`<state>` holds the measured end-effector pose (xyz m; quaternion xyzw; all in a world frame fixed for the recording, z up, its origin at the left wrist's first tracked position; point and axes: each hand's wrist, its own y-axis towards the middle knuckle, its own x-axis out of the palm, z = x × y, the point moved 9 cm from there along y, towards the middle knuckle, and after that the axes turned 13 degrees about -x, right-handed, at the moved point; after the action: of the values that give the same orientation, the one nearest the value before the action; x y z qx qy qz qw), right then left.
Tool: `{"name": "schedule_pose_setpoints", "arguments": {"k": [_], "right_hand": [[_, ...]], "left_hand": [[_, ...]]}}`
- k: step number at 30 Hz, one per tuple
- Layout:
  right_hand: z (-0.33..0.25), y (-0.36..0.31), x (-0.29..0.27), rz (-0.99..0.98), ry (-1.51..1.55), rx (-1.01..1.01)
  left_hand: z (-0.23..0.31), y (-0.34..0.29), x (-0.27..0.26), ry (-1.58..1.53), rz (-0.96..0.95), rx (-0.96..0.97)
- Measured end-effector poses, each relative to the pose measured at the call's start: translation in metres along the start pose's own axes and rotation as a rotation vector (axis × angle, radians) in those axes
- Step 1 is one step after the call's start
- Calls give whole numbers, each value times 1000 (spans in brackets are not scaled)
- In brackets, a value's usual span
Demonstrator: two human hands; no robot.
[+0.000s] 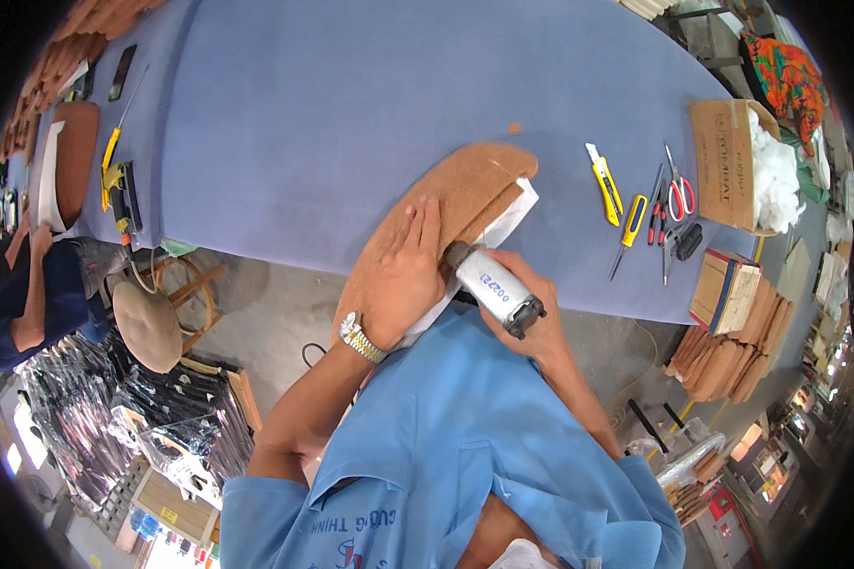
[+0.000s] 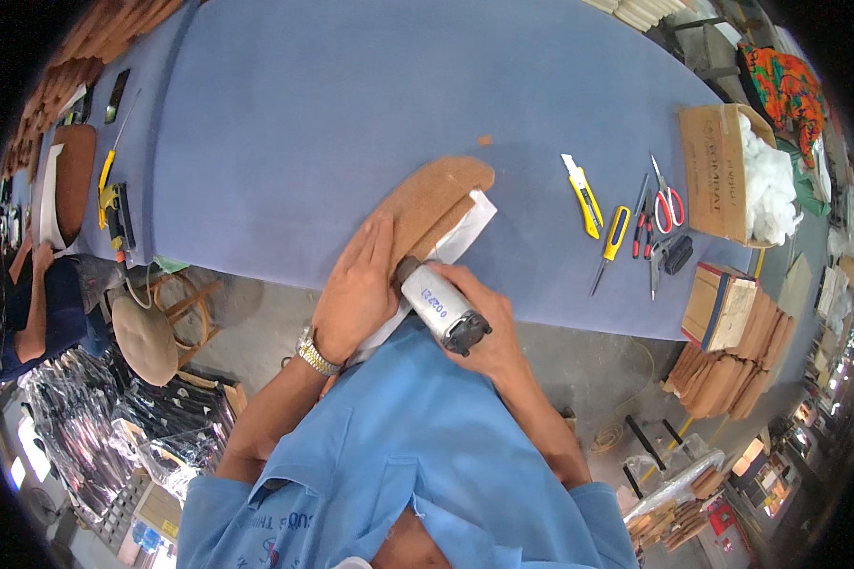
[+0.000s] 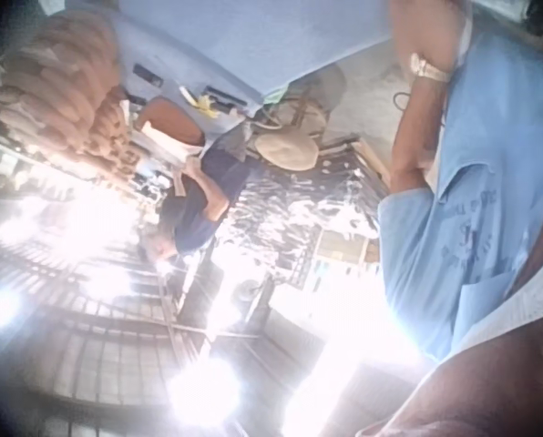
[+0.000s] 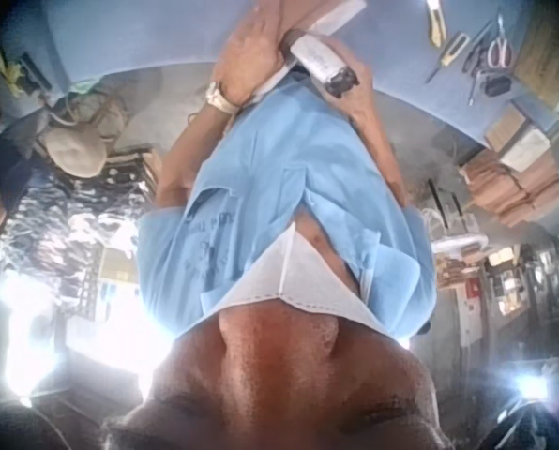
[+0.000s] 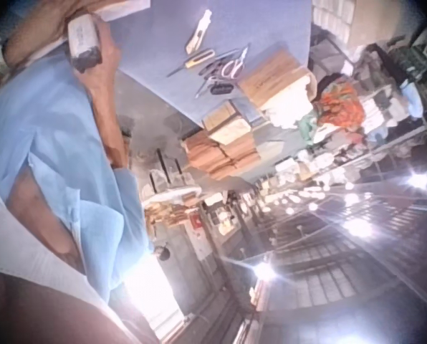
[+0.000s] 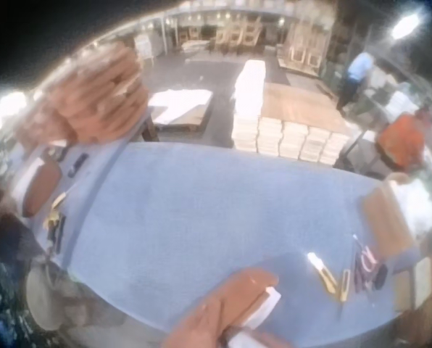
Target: The person assembles a cushion by folding a white fabric cover over a brown foam insert, securing it with a staple gun, and trimming excess fabric with a utility knife. The process is repeated for multiple cushions on a workbench in a factory setting.
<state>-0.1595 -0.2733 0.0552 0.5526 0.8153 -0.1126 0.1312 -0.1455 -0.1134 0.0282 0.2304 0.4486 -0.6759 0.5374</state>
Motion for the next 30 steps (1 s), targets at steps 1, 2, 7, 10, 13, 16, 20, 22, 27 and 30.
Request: {"name": "schedule_pose_setpoints", "arguments": {"k": [1,2,7,10,13,16,20,22,27,30], "right_hand": [[1,0,2,7,13,7],[3,0,2,14,26,13],[-2,1,3,47,20,-56],[-3,-4,3,41,-5,-104],[-3,-5,3,8,-9,-107],[-5,-3,4,-16,-11,-129],[-2,2,6,-53,60,35],[1,1,8,-46,84,78],[-6,3,9,24,51,-15],[-18,6,2,65,-7,-183]], "left_hand": [[-1,0,2,-1,15,-4],[-1,0,3,-10,9,-7],[-3,1,1,-42,-37,-24],[-3,0,0,-29,-46,-9],[0,1,-8,-72,-11,-20],[-1,0,-8,-63,-30,-33],[1,-2,-3,22,-18,-10],[0,0,-2,6,-25,-30],[-3,3,-3,-7,-20,-58],[3,2,-11,46,-14,10]]}}
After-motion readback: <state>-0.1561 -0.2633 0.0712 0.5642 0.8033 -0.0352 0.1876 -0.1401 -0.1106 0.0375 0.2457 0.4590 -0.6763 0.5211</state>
